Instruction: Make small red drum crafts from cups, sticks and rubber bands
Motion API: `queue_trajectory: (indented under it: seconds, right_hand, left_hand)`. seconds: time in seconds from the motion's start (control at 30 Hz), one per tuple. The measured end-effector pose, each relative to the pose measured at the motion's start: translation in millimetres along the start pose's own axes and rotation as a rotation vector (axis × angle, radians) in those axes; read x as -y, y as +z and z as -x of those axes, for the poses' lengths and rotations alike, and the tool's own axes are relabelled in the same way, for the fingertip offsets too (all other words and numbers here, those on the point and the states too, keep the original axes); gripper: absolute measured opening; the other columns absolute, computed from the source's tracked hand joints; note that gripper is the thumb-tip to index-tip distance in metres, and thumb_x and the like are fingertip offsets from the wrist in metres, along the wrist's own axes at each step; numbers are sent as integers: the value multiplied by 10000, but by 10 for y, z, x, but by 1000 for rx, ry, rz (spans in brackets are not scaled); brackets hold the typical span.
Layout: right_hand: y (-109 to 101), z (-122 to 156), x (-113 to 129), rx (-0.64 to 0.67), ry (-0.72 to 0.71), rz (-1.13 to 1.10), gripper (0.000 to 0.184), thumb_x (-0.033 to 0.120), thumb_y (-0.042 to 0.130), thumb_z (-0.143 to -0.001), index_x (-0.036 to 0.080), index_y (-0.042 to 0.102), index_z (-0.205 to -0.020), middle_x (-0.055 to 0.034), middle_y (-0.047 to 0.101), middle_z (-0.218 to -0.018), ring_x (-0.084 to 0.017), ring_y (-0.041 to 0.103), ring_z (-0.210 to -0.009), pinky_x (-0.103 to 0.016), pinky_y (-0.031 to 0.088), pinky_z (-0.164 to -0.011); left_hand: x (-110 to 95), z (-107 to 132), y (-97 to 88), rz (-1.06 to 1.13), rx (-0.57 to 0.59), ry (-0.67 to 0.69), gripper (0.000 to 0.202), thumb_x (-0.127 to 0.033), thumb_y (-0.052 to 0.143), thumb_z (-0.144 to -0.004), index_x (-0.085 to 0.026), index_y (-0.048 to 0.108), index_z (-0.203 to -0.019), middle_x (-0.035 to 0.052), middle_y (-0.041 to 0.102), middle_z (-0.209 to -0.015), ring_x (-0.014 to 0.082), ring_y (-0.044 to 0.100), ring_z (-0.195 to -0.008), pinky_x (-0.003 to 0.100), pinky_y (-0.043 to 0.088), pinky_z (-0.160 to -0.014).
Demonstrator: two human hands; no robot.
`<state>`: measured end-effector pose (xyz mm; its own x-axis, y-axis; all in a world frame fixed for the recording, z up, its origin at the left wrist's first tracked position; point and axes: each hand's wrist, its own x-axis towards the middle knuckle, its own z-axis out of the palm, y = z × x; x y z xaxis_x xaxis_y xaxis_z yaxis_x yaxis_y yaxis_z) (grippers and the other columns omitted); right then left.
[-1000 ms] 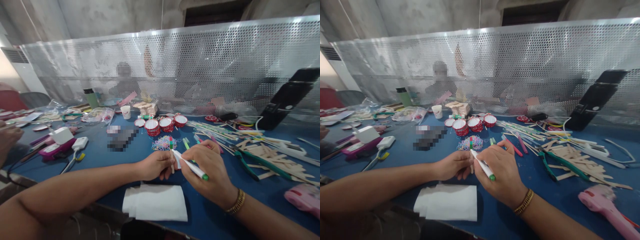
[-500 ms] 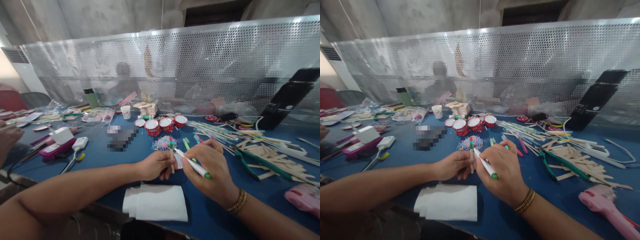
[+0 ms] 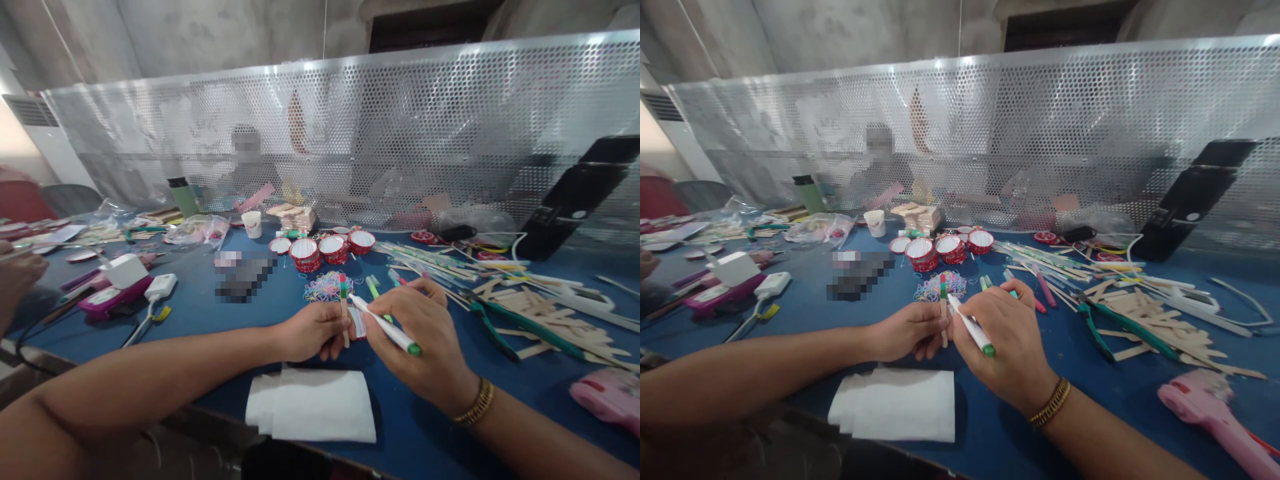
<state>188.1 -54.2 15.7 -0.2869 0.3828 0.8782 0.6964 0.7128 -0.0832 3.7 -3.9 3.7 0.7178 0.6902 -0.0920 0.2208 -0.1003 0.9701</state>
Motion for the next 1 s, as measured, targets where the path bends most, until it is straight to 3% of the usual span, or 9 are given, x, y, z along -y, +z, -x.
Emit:
queue_trajectory:
  seconds: [0.63, 1.0]
  right_hand:
    - [2, 6, -8, 29, 11, -6, 81, 136, 609, -831, 196, 560, -807, 20, 630, -703, -148, 582, -661, -404, 352, -807]
    - [-23, 21, -18, 15, 30, -20, 159, 166, 626, -833, 223, 609, -980, 13, 673, -795, -150, 623, -712, -394, 381, -843]
  left_hand:
    - [-6, 2, -8, 8, 5, -4, 437, -578, 478, -889, -156, 504, -782, -41, 510, -509, 56, 433, -371, 164, 324, -362]
    - [7, 10, -12, 27, 1, 45, 389, -525, 518, -896, -154, 531, -781, -54, 504, -518, 46, 425, -384, 158, 339, -380]
